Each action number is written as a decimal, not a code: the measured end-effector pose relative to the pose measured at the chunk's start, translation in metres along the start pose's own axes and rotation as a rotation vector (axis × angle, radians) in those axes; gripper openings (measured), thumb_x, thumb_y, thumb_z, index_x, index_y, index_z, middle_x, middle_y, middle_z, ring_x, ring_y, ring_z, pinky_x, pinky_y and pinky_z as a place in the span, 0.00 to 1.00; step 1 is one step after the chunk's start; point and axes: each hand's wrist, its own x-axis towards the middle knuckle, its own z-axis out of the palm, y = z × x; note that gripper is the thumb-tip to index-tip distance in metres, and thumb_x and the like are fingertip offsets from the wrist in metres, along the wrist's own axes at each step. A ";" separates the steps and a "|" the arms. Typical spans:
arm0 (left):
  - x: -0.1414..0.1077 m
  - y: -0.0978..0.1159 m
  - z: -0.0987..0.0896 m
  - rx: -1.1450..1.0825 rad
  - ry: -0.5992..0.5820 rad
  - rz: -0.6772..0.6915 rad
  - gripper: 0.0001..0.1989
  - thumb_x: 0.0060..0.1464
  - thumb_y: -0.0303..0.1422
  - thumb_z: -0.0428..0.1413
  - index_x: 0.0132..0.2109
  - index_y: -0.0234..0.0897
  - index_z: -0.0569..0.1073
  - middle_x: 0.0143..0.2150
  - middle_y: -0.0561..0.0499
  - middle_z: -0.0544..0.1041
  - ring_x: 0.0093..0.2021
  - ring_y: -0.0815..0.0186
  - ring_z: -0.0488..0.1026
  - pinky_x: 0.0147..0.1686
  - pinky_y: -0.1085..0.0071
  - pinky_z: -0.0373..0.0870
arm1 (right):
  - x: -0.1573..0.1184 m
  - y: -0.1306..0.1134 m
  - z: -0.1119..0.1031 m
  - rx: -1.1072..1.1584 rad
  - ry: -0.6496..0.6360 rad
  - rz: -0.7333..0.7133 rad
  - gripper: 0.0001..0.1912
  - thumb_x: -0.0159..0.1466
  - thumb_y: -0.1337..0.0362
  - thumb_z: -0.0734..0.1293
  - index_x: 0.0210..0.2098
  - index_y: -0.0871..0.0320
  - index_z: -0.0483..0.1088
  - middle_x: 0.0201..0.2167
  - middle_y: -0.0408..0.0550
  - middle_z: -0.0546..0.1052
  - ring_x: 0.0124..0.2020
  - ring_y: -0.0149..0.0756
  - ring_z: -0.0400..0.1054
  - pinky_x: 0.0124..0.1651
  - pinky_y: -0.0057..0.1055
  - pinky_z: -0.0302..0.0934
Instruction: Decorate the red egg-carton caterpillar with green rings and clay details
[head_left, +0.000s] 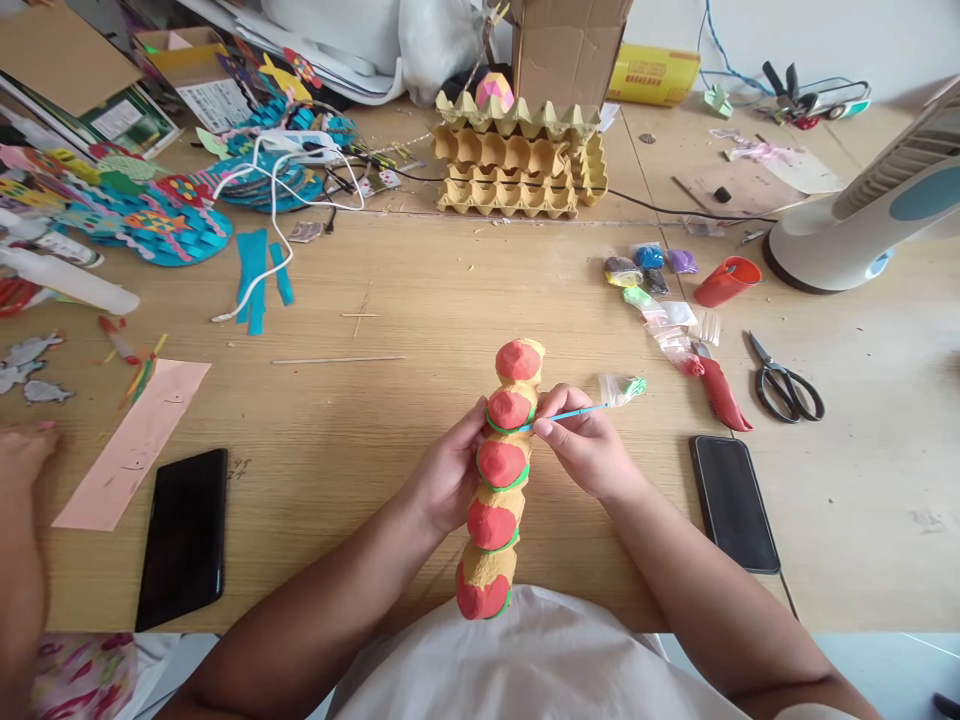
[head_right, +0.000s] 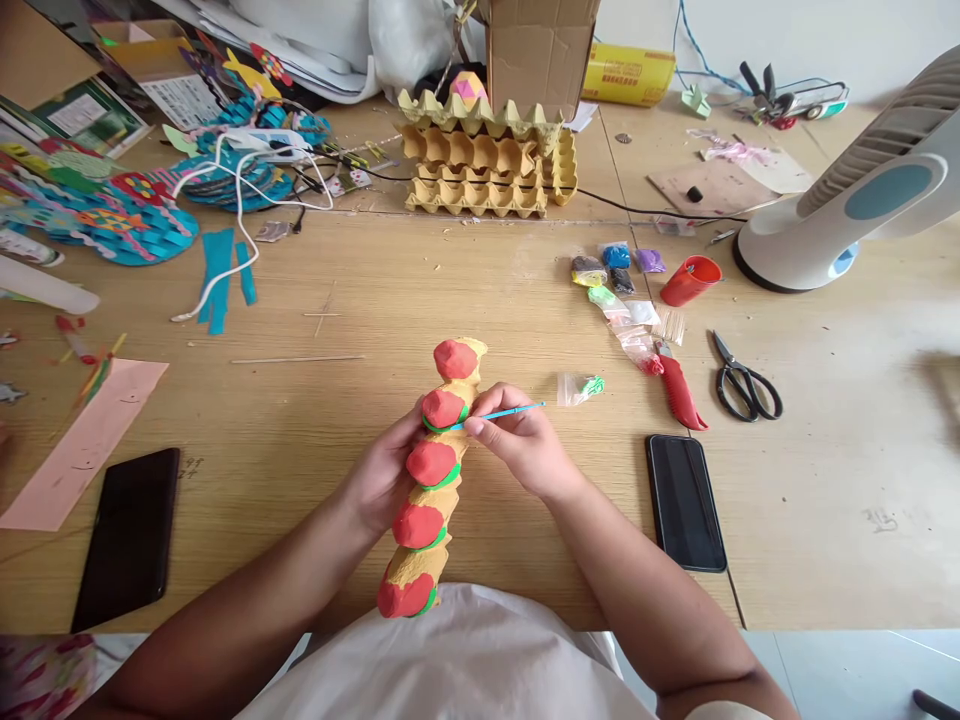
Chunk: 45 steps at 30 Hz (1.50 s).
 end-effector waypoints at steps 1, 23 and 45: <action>0.000 0.000 0.001 0.003 0.007 0.003 0.12 0.65 0.42 0.59 0.37 0.38 0.74 0.22 0.53 0.73 0.19 0.63 0.73 0.20 0.70 0.71 | 0.000 0.000 0.000 0.002 -0.002 0.000 0.13 0.62 0.56 0.79 0.32 0.53 0.72 0.30 0.41 0.73 0.33 0.33 0.65 0.40 0.33 0.61; 0.003 -0.001 -0.002 -0.047 0.006 0.010 0.15 0.69 0.42 0.55 0.38 0.36 0.75 0.23 0.53 0.72 0.19 0.66 0.73 0.21 0.72 0.71 | -0.001 -0.008 0.006 -0.074 0.058 -0.050 0.13 0.63 0.56 0.79 0.32 0.54 0.72 0.32 0.43 0.76 0.33 0.34 0.68 0.40 0.35 0.64; 0.003 -0.002 -0.002 -0.027 0.022 0.020 0.16 0.69 0.42 0.54 0.36 0.36 0.74 0.22 0.54 0.72 0.18 0.66 0.71 0.20 0.72 0.69 | -0.002 -0.009 0.005 -0.086 0.072 -0.059 0.12 0.63 0.57 0.78 0.32 0.54 0.73 0.32 0.42 0.76 0.33 0.33 0.67 0.39 0.33 0.62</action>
